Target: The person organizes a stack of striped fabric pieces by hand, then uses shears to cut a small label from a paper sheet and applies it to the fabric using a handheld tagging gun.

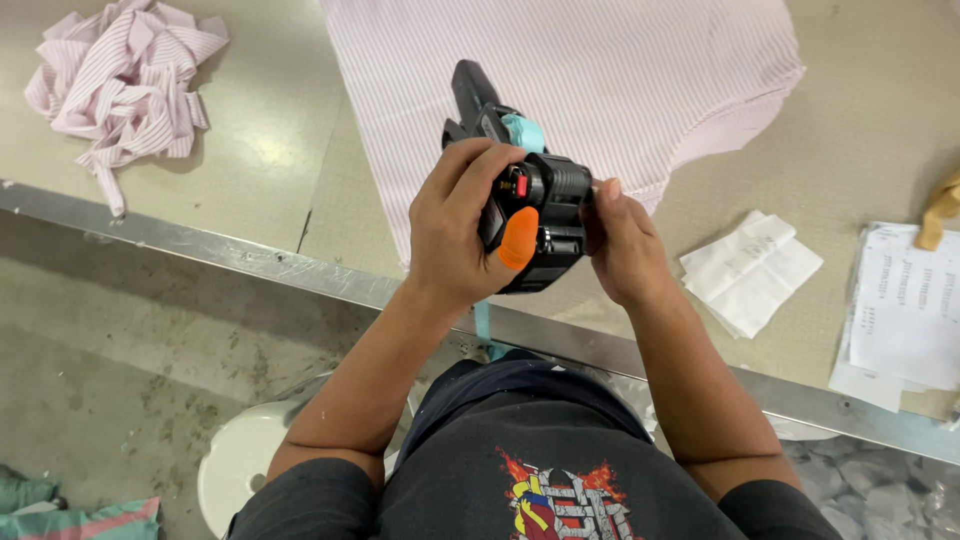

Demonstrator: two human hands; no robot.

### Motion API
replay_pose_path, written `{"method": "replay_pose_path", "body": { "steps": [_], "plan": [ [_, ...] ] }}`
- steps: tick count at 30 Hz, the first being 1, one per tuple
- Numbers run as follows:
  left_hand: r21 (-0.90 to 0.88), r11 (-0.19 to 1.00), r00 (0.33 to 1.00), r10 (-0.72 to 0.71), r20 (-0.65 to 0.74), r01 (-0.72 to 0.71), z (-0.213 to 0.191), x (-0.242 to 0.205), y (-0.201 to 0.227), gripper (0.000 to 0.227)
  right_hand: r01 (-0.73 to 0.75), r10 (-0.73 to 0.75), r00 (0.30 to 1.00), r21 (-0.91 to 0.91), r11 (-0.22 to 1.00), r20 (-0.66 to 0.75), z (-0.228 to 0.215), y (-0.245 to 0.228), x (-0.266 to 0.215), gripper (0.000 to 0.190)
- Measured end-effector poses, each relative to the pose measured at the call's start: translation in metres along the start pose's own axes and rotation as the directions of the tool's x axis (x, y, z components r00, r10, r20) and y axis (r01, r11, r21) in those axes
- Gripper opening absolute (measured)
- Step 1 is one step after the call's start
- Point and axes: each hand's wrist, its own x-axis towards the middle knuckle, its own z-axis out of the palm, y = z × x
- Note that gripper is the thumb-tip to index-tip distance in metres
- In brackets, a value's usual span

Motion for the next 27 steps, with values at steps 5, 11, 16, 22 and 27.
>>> {"method": "replay_pose_path", "body": {
  "steps": [5, 11, 16, 22, 27],
  "plan": [
    [0.121, 0.993, 1.0, -0.013, -0.019, 0.015, -0.013, -0.016, -0.028, 0.044, -0.245, 0.25, 0.966, 0.075, 0.967, -0.071, 0.007, 0.042, 0.003, 0.053],
    [0.148, 0.985, 0.996, -0.09, -0.026, 0.093, -0.023, -0.035, -0.048, 0.043, -0.325, 0.339, 0.941, 0.228, 0.918, -0.023, 0.004, 0.072, 0.012, 0.053],
    [0.161, 0.981, 0.994, -0.106, -0.008, 0.106, -0.029, -0.039, -0.046, 0.044, -0.343, 0.354, 0.935, 0.256, 0.904, 0.003, 0.005, 0.087, 0.01, 0.053],
    [0.171, 0.98, 0.994, -0.105, 0.02, 0.1, -0.031, -0.045, -0.051, 0.045, -0.345, 0.362, 0.932, 0.303, 0.888, 0.0, 0.005, 0.095, 0.007, 0.053],
    [0.154, 0.982, 0.993, -0.112, 0.026, 0.106, -0.032, -0.047, -0.051, 0.043, -0.37, 0.393, 0.92, 0.344, 0.863, 0.003, 0.004, 0.101, 0.004, 0.052]
  ]
}}
